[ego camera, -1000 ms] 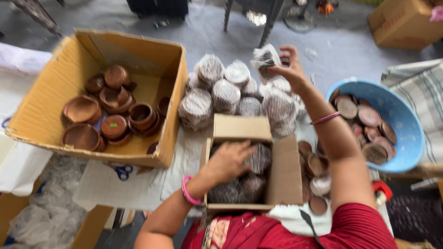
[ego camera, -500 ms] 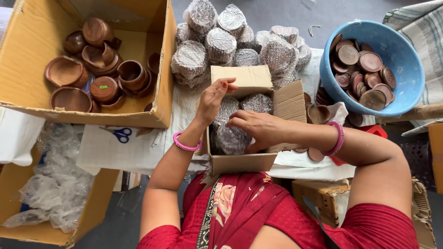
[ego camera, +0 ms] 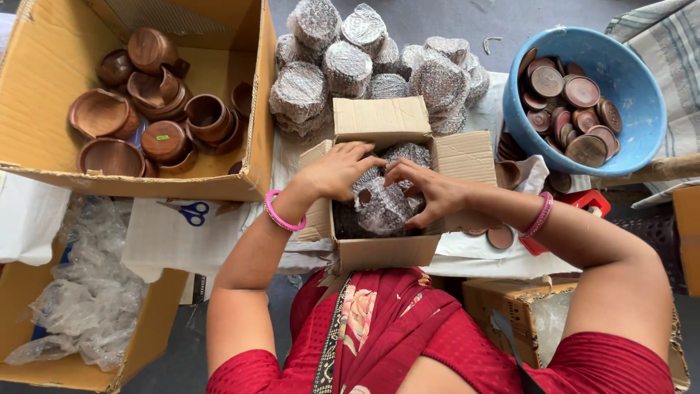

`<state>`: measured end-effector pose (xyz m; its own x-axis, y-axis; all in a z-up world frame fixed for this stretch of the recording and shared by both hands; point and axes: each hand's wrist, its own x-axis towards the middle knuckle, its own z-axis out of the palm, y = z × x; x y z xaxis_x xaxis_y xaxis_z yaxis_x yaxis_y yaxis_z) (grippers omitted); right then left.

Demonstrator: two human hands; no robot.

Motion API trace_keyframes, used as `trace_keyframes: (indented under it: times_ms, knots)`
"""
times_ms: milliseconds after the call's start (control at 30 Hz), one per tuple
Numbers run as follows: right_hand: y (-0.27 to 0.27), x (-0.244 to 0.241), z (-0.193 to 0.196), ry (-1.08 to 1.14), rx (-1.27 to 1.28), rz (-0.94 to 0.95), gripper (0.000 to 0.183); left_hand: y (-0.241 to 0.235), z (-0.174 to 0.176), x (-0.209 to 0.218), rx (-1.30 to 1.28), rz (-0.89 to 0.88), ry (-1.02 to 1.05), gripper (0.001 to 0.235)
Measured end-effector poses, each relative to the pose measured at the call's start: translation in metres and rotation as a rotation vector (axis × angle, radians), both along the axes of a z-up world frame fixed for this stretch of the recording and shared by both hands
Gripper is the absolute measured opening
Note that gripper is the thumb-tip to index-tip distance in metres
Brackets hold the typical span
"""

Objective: The person places bubble-wrapped cylindrical items into a small cardboard box. They then close the box flaps, apply packing tape to seal it, and cut the tape with scissors.

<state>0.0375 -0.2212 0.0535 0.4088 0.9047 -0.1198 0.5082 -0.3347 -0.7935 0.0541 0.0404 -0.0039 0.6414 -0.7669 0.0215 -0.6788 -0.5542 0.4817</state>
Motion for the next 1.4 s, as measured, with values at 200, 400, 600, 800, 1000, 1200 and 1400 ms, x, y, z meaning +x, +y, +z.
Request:
trace_keyframes:
  times_ms: [200,400,600,800,1000,1200,1400]
  knots:
    - [0.012,-0.004,0.017,-0.105,-0.039,0.102,0.092,-0.003,0.013,-0.018,0.152,0.132,-0.291,0.102]
    - [0.028,-0.001,0.024,-0.135,-0.161,0.194,0.101,0.001,0.008,-0.018,0.069,0.246,-0.020,0.115]
    - [0.039,-0.010,0.013,-0.244,-0.240,0.235,0.105,0.006,-0.009,-0.013,-0.144,0.257,-0.012,0.113]
    - [0.043,-0.024,0.006,-0.397,-0.309,0.282,0.109,0.000,-0.008,-0.016,-0.087,0.249,-0.031,0.077]
    - [0.060,-0.034,0.016,-0.583,-0.392,0.346,0.102,-0.012,-0.029,-0.024,-0.213,0.405,-0.210,0.051]
    - [0.066,-0.046,-0.010,-0.697,-0.431,0.394,0.097,-0.010,-0.026,-0.026,-0.290,0.432,-0.180,0.047]
    - [0.053,-0.029,0.034,-0.540,-0.341,0.244,0.085,0.001,-0.016,-0.046,-0.558,0.440,-0.193,0.033]
